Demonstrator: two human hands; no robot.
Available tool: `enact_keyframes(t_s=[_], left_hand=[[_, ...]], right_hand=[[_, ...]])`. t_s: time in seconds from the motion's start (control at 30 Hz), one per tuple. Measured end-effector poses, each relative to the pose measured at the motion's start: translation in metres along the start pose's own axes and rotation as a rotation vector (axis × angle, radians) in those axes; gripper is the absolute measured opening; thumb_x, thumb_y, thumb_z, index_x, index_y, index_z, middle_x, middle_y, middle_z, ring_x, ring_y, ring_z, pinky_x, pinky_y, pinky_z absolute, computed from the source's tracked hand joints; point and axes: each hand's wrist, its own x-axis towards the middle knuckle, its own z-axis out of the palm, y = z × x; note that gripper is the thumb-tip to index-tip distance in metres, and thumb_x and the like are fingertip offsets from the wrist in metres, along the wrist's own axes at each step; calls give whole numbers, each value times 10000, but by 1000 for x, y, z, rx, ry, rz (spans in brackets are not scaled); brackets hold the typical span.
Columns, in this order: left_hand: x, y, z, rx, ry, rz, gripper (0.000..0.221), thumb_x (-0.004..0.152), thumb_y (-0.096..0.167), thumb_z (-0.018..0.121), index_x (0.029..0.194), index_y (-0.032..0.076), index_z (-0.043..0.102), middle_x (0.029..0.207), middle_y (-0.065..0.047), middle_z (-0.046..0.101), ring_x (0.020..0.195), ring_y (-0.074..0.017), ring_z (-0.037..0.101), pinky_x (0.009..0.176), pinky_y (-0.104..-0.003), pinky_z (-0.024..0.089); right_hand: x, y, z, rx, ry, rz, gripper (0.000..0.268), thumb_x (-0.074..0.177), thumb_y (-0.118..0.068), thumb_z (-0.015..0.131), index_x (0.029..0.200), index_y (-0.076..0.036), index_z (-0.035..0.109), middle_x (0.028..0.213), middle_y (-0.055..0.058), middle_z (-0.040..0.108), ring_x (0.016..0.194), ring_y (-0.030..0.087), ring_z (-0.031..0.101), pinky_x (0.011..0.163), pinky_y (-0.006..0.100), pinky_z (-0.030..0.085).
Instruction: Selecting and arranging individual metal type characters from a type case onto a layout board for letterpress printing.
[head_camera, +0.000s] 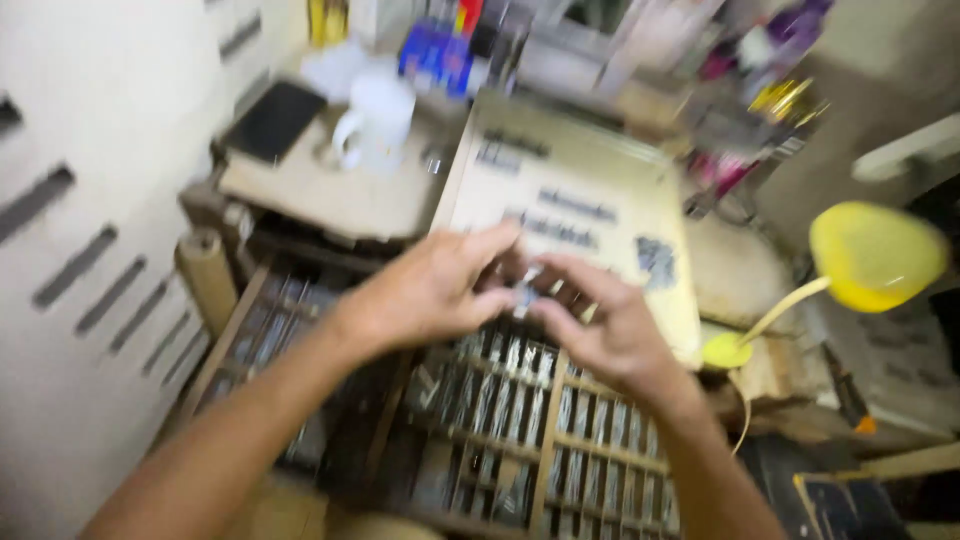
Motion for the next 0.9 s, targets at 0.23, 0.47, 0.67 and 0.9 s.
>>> enact_keyframes(t_s=[0.23,0.47,0.67,0.9], left_hand=[[-7,3,2,-159,74,-66,244,888,87,737,1090,105,601,1042,-84,739,839,-161,791,821,-235,714],[-58,-14,34,10,581,103,293,899,76,724,1178,26,648,1220,-180,727,1093,-272,748,1041,-318,611],[-153,-88,77,356,827,-34,197,940,51,688,1136,52,669,1126,-163,762,961,-230,805,797,-238,683],[-295,-198,164,340,575,-452,321,880,67,674,1190,116,738,1121,-3,790,1058,-157,739,1014,-319,580]], right_hand=[[1,-3,-2,30,-66,256,506,916,-154,675,1401,-84,551,971,45,750,796,143,707,697,256,635],[-5,5,-7,15,-103,378,519,915,-203,651,1416,-148,531,1076,55,767,835,160,782,645,258,701],[-10,8,-14,125,-127,449,585,901,-209,648,1469,-166,517,1267,95,728,960,222,789,794,314,727],[-33,15,-25,307,-8,550,416,930,-38,579,1340,-58,644,1260,155,772,1183,249,778,1059,349,632]])
